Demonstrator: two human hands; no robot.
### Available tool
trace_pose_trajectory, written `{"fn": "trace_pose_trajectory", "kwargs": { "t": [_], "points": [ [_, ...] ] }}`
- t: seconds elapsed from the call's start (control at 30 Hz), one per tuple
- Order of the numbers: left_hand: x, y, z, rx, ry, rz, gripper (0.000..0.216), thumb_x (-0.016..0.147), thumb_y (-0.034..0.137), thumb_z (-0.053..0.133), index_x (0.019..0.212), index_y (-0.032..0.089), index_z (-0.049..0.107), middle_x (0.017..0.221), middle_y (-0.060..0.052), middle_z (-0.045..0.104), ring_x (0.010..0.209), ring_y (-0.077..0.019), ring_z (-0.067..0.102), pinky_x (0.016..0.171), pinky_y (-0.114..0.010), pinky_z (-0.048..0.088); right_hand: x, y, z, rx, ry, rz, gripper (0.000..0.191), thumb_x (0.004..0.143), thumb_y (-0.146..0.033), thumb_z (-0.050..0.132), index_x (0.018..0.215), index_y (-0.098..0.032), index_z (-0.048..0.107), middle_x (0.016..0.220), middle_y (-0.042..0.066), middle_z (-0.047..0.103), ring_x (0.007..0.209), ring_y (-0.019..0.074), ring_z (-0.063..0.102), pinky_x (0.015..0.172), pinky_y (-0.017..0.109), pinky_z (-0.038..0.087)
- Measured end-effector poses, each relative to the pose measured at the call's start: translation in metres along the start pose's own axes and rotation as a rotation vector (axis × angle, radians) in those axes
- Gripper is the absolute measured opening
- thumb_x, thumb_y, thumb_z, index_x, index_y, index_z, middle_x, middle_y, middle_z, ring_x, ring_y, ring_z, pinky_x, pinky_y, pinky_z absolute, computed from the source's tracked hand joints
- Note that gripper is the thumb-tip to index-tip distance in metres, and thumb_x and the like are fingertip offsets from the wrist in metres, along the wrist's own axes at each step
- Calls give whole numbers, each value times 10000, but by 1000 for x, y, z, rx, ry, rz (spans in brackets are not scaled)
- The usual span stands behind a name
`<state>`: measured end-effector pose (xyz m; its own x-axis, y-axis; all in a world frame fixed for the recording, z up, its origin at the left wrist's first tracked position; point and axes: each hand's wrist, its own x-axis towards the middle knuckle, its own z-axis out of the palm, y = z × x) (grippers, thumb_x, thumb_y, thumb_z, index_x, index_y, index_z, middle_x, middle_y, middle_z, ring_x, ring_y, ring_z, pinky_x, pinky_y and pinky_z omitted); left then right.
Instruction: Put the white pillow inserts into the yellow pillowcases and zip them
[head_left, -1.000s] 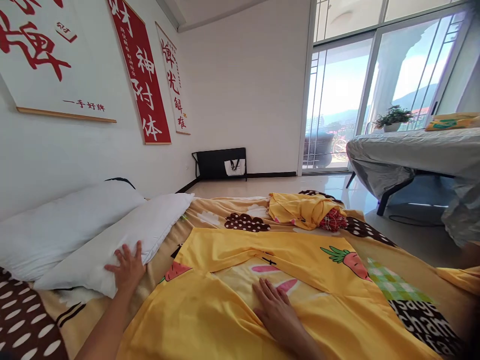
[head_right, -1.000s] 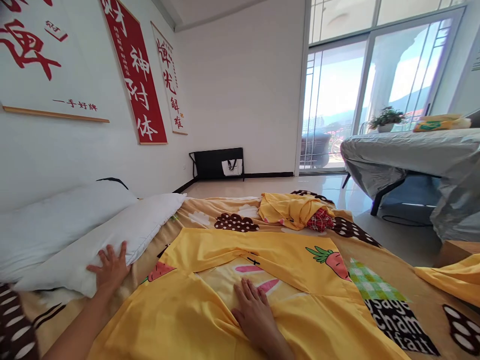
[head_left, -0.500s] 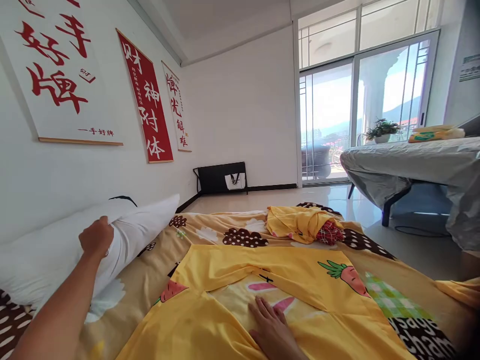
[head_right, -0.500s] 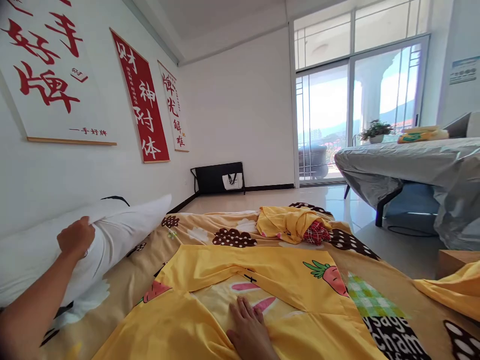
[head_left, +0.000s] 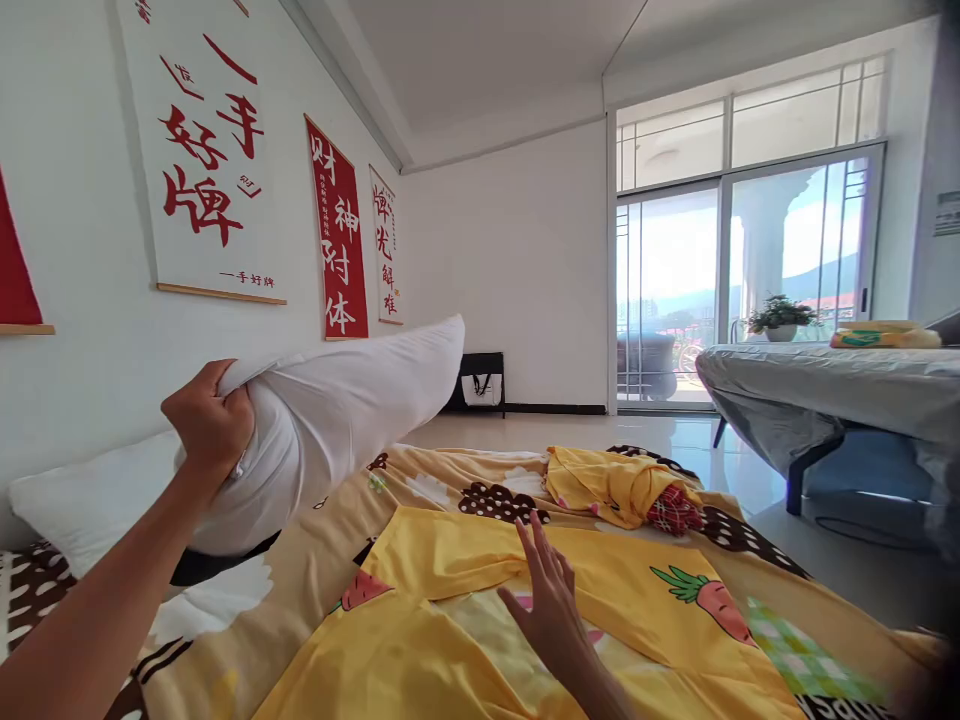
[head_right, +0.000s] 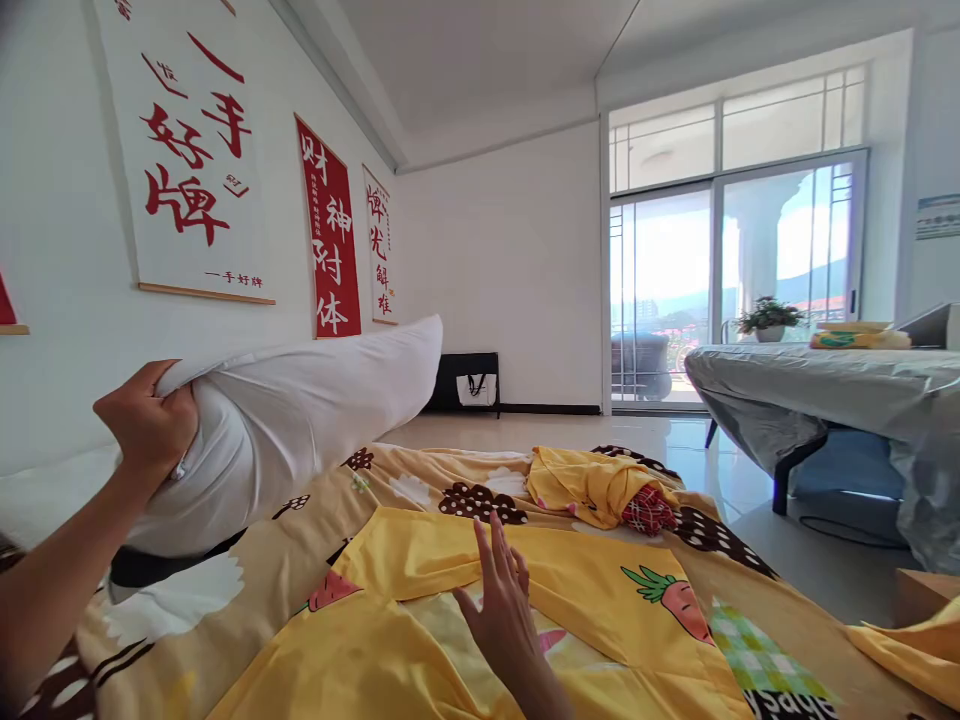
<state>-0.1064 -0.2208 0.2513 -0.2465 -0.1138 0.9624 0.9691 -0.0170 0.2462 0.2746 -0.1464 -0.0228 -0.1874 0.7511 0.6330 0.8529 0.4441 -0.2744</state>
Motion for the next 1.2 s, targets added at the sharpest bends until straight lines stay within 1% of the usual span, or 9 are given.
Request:
{"fn": "trace_pose_trajectory", "kwargs": {
  "t": [0.13, 0.2, 0.33, 0.47, 0.57, 0.67, 0.77, 0.93, 1.2],
  "points": [
    [-16, 44, -17, -259, 141, -23, 267, 719, 165, 512, 873, 99, 720, 629, 10, 585, 598, -93, 495, 565, -189, 342, 95, -65, -121, -157, 282, -333, 947, 787, -384, 627, 1510, -230, 35, 1563, 171, 107, 1439, 294, 117, 1108, 468, 138],
    [-32, 70, -24, -358, 162, -57, 243, 736, 164, 523, 872, 128, 721, 662, 12, 608, 612, -99, 522, 575, -195, 362, 135, -91, -178, -241, 332, -454, 1007, 739, -418, 690, 1504, -224, 64, 1521, 176, 232, 1414, 307, 186, 1096, 475, 128],
    [-68, 114, -27, -504, 213, -108, 195, 739, 131, 541, 817, 177, 714, 588, 40, 553, 555, -96, 496, 544, -208, 353, 160, -100, -240, -365, 234, -543, 656, 771, -399, 639, 1333, -163, 397, 1098, 99, 621, 1079, 253, 550, 988, 415, 253],
    [-96, 123, -14, -531, 93, 48, 174, 766, 146, 542, 757, 227, 696, 606, 27, 598, 574, -120, 551, 567, -236, 404, 142, -66, -255, -510, 121, -450, 214, 817, -304, 540, 978, -168, 579, 760, 18, 653, 753, 163, 610, 782, 289, 320],
    [-119, 97, 4, -608, -220, 70, 323, 801, 359, 570, 1114, 321, 643, 1067, -15, 679, 975, -221, 633, 808, -336, 498, 136, -38, -266, -627, 141, -375, 258, 804, -424, 545, 867, -183, 609, 692, 0, 643, 687, 147, 597, 707, 259, 311],
    [-163, 65, 38, -778, -472, -64, 997, 688, 608, 626, 1490, 382, 80, 1531, -37, 286, 1361, -311, 352, 984, -471, 442, 139, -19, -279, -675, 151, -335, 407, 765, -580, 544, 773, -182, 628, 615, -7, 611, 638, 140, 566, 656, 250, 302],
    [-227, 62, 78, -935, -690, -244, 1265, 637, 625, 676, 1447, 323, -247, 1583, -126, 51, 1407, -345, 250, 1001, -522, 422, 137, -5, -291, -649, 141, -337, 534, 753, -690, 485, 705, -178, 628, 579, 5, 594, 605, 134, 534, 628, 250, 302],
    [-300, 108, 106, -1018, -1172, -484, 981, 536, 559, 745, 1369, 196, 373, 1195, -157, 631, 1046, -327, 626, 865, -469, 538, 117, 26, -287, -546, 179, -288, 559, 781, -707, 459, 702, -188, 651, 610, 54, 613, 649, 171, 554, 646, 292, 363],
    [-286, 135, 68, -1073, -1061, -530, 354, 681, 430, 688, 944, 199, 636, 871, -59, 717, 815, -248, 656, 708, -343, 536, 82, 131, -218, -428, 156, -126, 595, 745, -786, 390, 593, -246, 588, 673, 126, 643, 661, 234, 602, 690, 397, 440]
  ]
}}
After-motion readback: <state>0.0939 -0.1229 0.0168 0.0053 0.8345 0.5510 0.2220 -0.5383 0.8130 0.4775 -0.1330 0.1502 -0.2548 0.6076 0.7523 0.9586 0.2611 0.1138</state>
